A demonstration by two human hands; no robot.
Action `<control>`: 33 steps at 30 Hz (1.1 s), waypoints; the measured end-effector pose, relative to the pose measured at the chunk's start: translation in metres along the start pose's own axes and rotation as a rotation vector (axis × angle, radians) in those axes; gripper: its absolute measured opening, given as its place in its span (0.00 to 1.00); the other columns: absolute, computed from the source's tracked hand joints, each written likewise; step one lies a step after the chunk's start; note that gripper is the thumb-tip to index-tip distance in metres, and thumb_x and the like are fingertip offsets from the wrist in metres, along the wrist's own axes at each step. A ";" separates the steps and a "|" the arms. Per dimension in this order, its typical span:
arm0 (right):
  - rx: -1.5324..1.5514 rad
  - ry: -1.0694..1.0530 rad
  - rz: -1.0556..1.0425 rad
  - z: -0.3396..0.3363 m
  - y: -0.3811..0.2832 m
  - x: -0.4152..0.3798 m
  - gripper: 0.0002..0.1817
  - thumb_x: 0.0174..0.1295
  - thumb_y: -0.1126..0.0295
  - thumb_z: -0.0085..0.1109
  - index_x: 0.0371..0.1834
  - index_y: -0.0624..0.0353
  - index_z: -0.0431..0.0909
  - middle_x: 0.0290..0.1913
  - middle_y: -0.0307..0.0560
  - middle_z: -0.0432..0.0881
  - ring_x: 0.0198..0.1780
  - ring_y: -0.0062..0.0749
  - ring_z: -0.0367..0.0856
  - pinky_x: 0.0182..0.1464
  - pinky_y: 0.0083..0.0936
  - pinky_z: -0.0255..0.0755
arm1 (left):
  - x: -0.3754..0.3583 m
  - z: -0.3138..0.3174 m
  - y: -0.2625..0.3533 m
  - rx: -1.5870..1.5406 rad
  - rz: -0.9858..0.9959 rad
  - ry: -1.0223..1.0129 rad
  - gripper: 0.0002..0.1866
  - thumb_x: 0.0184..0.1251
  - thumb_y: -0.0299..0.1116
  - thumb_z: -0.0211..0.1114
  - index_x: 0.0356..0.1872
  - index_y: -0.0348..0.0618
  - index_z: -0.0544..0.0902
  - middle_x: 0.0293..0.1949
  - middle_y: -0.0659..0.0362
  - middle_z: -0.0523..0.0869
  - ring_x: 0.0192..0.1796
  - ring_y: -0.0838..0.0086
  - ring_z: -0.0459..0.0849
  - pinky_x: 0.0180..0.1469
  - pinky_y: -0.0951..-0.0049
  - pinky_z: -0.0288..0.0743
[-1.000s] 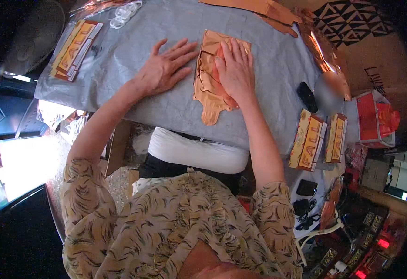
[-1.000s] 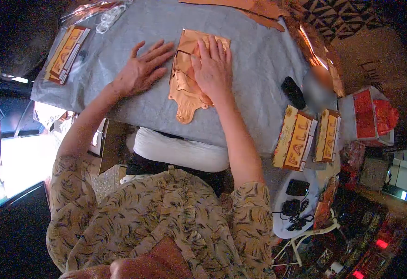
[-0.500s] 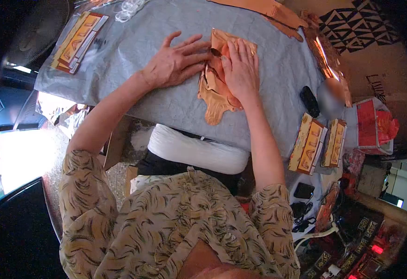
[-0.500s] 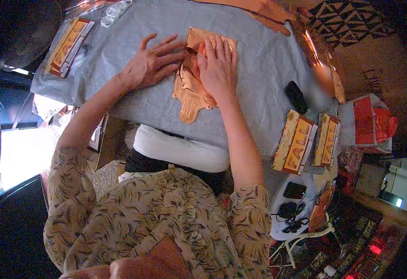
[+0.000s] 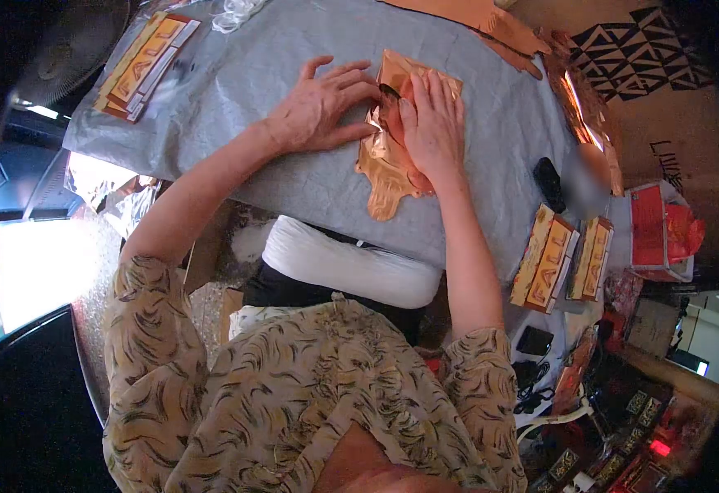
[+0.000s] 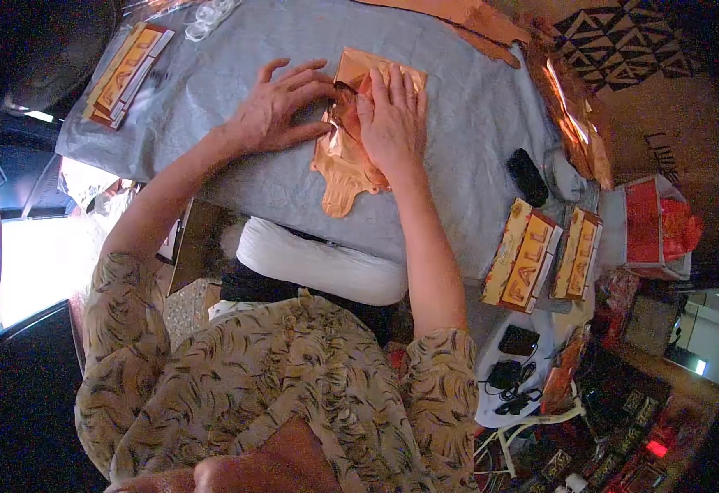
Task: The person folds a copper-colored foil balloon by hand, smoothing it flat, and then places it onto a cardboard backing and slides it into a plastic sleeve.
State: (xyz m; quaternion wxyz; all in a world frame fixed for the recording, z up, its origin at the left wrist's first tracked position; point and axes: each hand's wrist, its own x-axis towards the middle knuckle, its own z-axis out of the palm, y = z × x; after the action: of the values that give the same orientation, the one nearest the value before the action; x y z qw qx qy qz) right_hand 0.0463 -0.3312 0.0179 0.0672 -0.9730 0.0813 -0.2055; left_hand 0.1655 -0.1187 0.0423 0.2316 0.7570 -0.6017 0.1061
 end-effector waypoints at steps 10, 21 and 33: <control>-0.009 -0.038 0.023 -0.002 -0.002 0.001 0.34 0.81 0.47 0.44 0.83 0.52 0.62 0.85 0.56 0.59 0.85 0.51 0.54 0.84 0.50 0.44 | -0.005 -0.004 -0.004 0.040 0.046 -0.049 0.25 0.68 0.55 0.71 0.58 0.52 0.82 0.67 0.61 0.81 0.83 0.60 0.64 0.80 0.36 0.46; -0.035 -0.034 0.001 -0.005 -0.004 0.000 0.39 0.76 0.42 0.51 0.82 0.55 0.63 0.84 0.57 0.60 0.86 0.50 0.52 0.85 0.48 0.43 | -0.003 -0.006 -0.006 -0.001 -0.002 -0.051 0.39 0.64 0.58 0.72 0.73 0.58 0.72 0.71 0.59 0.77 0.85 0.58 0.60 0.80 0.32 0.46; -0.007 -0.015 -0.005 -0.006 -0.004 -0.001 0.40 0.75 0.42 0.53 0.81 0.56 0.65 0.84 0.59 0.61 0.85 0.51 0.55 0.84 0.48 0.43 | 0.012 -0.004 -0.019 0.090 0.087 -0.258 0.46 0.66 0.61 0.69 0.82 0.58 0.65 0.83 0.63 0.64 0.87 0.57 0.51 0.80 0.26 0.36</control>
State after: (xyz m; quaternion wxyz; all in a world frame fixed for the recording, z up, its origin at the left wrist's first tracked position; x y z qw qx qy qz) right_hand 0.0437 -0.3274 0.0241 0.0637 -0.9750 0.0790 -0.1979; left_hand 0.1875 -0.1236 0.0472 0.1132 0.7472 -0.6534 0.0447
